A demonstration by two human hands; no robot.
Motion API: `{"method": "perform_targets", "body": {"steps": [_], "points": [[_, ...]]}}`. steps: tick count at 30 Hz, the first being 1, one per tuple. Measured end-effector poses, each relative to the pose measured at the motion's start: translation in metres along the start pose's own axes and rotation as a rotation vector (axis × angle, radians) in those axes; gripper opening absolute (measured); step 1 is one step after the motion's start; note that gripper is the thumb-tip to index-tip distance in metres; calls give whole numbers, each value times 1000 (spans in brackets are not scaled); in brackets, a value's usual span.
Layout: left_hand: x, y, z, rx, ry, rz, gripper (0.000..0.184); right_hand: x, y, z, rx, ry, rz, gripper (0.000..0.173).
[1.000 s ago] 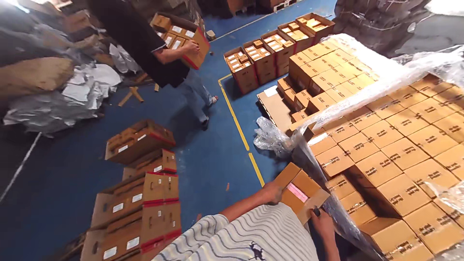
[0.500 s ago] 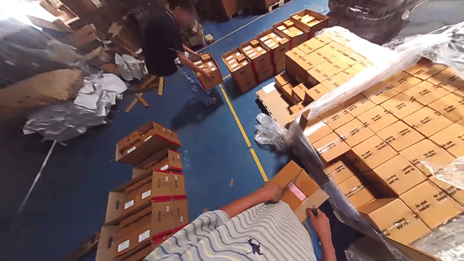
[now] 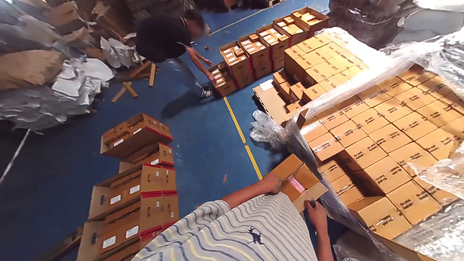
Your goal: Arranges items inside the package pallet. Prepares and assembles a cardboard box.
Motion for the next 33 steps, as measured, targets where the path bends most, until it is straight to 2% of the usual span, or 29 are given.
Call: {"method": "perform_targets", "body": {"steps": [4, 8, 14, 19, 23, 27, 30, 33], "points": [[-1, 3, 6, -17, -37, -22, 36, -1, -1, 5, -6, -2, 4, 36], [-11, 4, 16, 74, -105, 90, 37, -20, -9, -10, -30, -77, 80, 42], [-44, 20, 55, 274, -247, 341, 36, -42, -31, -44, -30, -394, 184, 41], [-64, 20, 87, 456, -368, 584, 37, -29, -51, -98, -177, -620, 334, 37], [-102, -10, 89, 579, -490, 804, 37, -39, -78, -147, -277, -817, 435, 38], [-161, -48, 67, 559, -556, 988, 34, -73, -92, -178, -353, -872, 515, 39], [-190, -91, 49, 523, -628, 1019, 38, -98, -90, -211, -402, -921, 595, 40], [-218, -155, 29, 528, -694, 1050, 50, -134, -80, -273, -427, -987, 691, 42]]}}
Point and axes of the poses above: each hand's wrist, its own z-axis towards the middle knuckle, its own y-axis out of the back of the hand, x = y × z, the point moved 9 cm from there along z, towards the middle knuckle, and after that the axes turned 2 degrees about -x, right-handed, at the moved point
